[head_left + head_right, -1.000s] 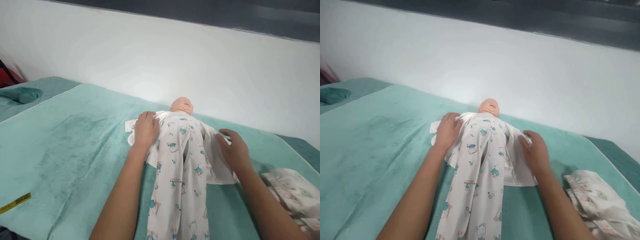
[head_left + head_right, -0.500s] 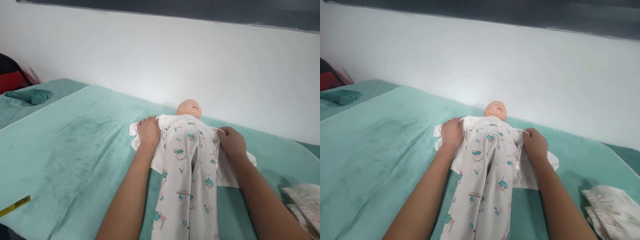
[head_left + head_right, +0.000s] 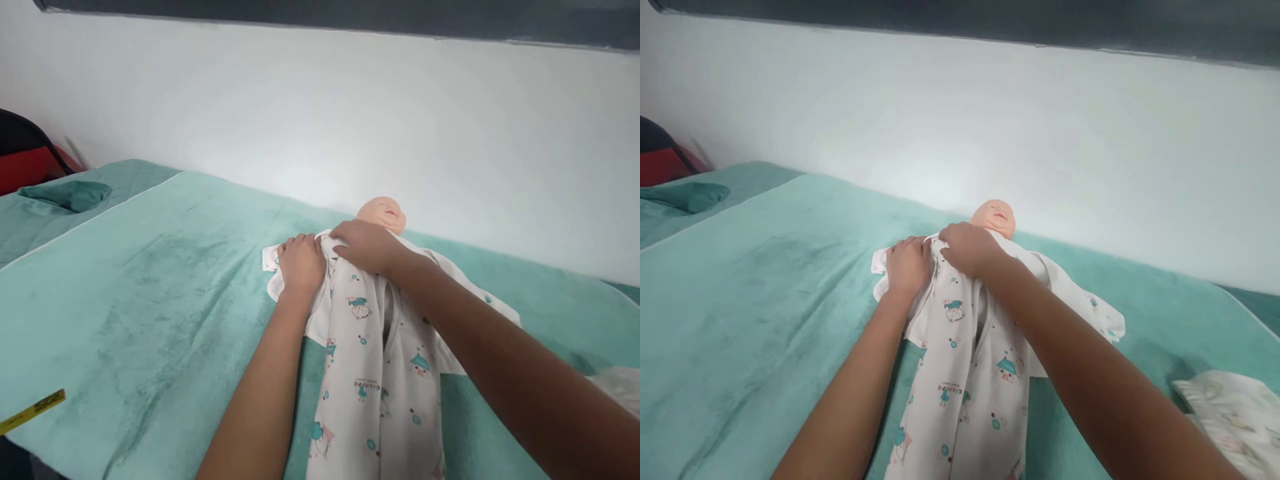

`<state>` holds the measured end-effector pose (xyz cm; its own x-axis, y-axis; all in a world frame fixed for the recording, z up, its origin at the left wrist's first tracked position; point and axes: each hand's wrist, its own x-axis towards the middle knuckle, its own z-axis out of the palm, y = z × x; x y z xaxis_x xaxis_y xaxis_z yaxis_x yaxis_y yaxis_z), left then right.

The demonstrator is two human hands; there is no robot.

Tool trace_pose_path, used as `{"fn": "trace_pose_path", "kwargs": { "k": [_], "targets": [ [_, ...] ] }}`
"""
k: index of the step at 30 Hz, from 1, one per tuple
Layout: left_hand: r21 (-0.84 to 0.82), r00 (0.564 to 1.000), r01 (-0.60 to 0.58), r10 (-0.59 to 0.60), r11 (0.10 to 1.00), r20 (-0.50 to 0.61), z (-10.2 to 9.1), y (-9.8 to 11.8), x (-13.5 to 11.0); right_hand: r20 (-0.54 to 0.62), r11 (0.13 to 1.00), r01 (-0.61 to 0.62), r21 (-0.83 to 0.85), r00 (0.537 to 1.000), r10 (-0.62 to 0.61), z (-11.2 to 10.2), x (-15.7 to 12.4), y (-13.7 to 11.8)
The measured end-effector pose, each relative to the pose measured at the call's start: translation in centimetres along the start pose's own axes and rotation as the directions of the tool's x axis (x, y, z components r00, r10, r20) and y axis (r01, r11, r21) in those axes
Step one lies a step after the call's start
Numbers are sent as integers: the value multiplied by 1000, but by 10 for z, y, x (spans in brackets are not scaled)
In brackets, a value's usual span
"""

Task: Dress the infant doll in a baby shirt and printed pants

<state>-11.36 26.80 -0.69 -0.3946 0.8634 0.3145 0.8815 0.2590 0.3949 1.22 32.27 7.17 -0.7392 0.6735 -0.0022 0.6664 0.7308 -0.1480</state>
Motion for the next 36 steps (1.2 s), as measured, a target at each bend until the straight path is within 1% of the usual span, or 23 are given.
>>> {"fn": "trace_pose_path", "kwargs": {
  "k": [2, 4, 6, 9, 12, 15, 19, 22, 26, 30, 34, 36],
  "targets": [
    [-6, 1000, -8, 8, 1000, 12, 0, -1, 0, 145, 995, 45, -89, 989, -32, 1, 23, -4],
    [-3, 1000, -12, 12, 1000, 25, 1, -1, 1, 239, 988, 55, -147, 971, -18, 3, 37, -5],
    [2, 1000, -17, 17, 1000, 26, 1, -2, 0, 289, 982, 51, -179, 957, 2, 5, 41, -7],
    [-3, 1000, -10, 10, 1000, 8, -1, 0, -1, 302, 978, 49, -203, 953, 15, 3, 36, -11],
    [-31, 999, 14, -15, 999, -47, -6, 2, -4, 282, 969, 65, -240, 959, 5, -5, 25, -10],
    [-45, 995, 52, -55, 998, -85, -11, 3, -7, 243, 953, 71, -294, 970, 3, -18, 12, 1],
    [-62, 994, 102, -104, 993, -32, -14, -1, -8, 185, 950, -14, -312, 980, 76, -38, -8, 18],
    [-105, 992, 119, -122, 987, -20, -13, -4, -8, 135, 951, -61, -303, 985, 106, -48, -21, 22],
    [-127, 988, 148, -151, 981, -14, -12, -7, -8, 112, 960, -70, -271, 988, 104, -50, -28, 20],
    [-107, 986, 166, -163, 980, 36, -12, -10, -7, 77, 965, -60, -257, 994, 82, -51, -30, 23],
    [-84, 983, 174, -167, 981, 81, -11, -10, -7, 5, 952, -112, -283, 993, 118, -56, -33, 31],
    [-102, 984, 175, -170, 979, 59, -11, -8, -7, -29, 961, -126, -246, 992, 123, -55, -35, 32]
  ]
}}
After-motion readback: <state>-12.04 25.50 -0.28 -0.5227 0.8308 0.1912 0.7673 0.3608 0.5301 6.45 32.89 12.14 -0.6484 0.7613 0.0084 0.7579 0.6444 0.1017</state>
